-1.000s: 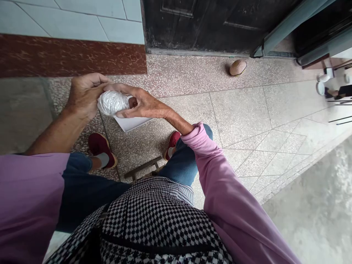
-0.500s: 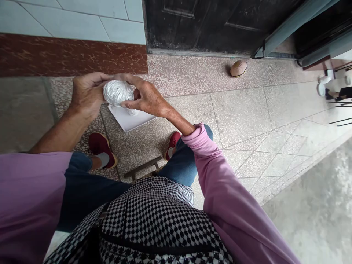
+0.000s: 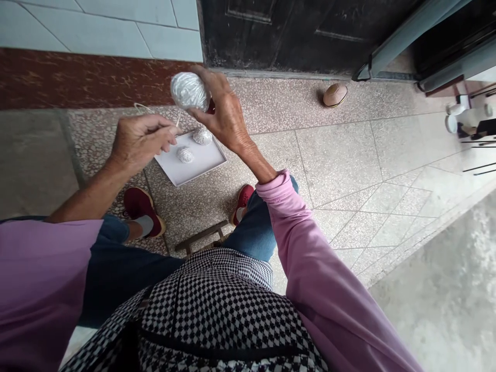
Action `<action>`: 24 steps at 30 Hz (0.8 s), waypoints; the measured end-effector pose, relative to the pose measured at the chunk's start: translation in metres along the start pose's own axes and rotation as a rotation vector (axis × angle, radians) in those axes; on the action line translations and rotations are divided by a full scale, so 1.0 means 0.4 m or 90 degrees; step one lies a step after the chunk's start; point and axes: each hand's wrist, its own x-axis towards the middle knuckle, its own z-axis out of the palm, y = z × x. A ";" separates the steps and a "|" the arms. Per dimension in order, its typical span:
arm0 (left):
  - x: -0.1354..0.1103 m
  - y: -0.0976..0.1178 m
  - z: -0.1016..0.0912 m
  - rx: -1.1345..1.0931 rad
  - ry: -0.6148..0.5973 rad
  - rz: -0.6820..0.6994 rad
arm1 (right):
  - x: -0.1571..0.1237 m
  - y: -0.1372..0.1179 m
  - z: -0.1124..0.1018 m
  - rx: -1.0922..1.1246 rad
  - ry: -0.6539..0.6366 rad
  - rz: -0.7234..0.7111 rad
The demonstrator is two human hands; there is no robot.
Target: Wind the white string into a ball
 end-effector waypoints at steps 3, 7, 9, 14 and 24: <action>-0.021 0.034 0.005 0.062 -0.090 0.005 | 0.003 0.081 0.013 -0.030 0.042 0.017; -0.028 0.056 -0.019 0.149 -0.111 0.026 | 0.019 0.183 0.095 -0.138 0.085 0.120; -0.022 0.057 -0.041 0.193 -0.079 0.046 | 0.025 0.182 0.142 -0.157 0.003 0.154; -0.003 0.047 -0.089 0.182 -0.075 0.034 | 0.026 0.074 0.179 -0.035 -0.108 0.112; 0.027 -0.034 -0.101 -0.162 -0.060 -0.073 | -0.023 0.033 0.160 0.084 -0.143 0.116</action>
